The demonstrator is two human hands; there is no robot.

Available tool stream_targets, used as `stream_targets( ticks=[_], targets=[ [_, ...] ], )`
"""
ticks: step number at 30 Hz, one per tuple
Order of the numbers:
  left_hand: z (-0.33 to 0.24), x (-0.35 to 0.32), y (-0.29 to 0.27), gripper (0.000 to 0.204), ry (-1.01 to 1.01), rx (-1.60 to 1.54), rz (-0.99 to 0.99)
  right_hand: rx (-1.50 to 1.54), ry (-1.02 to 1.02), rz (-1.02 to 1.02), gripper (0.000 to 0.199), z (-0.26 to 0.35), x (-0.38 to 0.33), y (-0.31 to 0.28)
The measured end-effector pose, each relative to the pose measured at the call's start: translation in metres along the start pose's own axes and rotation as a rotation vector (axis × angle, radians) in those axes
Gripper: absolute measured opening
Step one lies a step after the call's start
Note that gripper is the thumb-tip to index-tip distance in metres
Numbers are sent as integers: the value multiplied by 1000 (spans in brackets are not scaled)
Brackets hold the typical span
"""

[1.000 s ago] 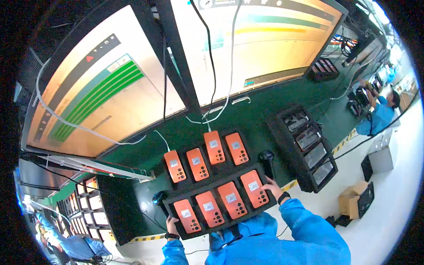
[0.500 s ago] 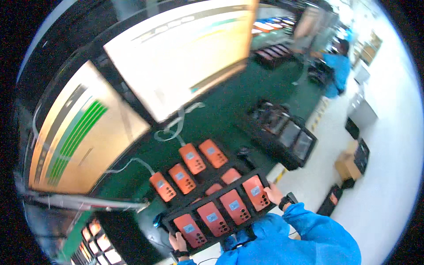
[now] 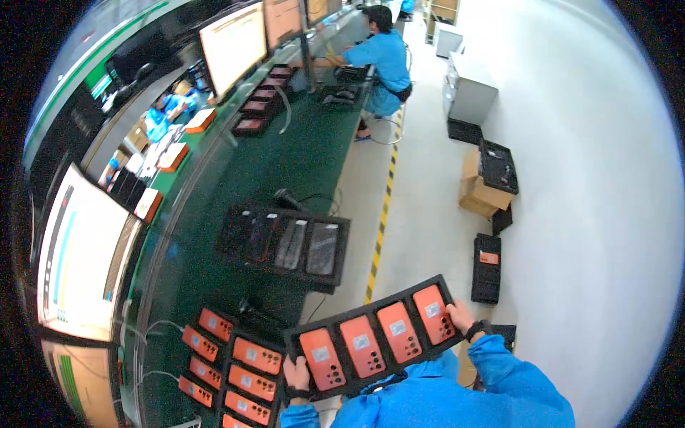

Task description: The recorder is testing multiple orange handheld electronic devices at a production station, involving scanning barcodes, checking screen outputs, and organizing the units.

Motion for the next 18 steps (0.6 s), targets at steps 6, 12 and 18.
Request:
stream_targets(
  ticks=[6, 12, 18],
  targets=[
    [-110, 82, 138, 31, -69, -295, 183, 520, -93, 414, 57, 65, 58, -143],
    [-159, 175, 217, 29, -201, -555, 54, 1335, -256, 555, 63, 153, 137, -161],
    [-176, 289, 285, 34, -60, -567, -211, 1173, -208, 552, 49, 306, 277, -48]
  ],
)
Point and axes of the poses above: each hand's wrist, its own x-axis towards the middle knuckle, its own y-axis out of the palm, z = x × y, the point moved 4 cm from there along x, towards the middle knuckle, and after that the axes turned 13 degrees about y, right-handed, at the moved point
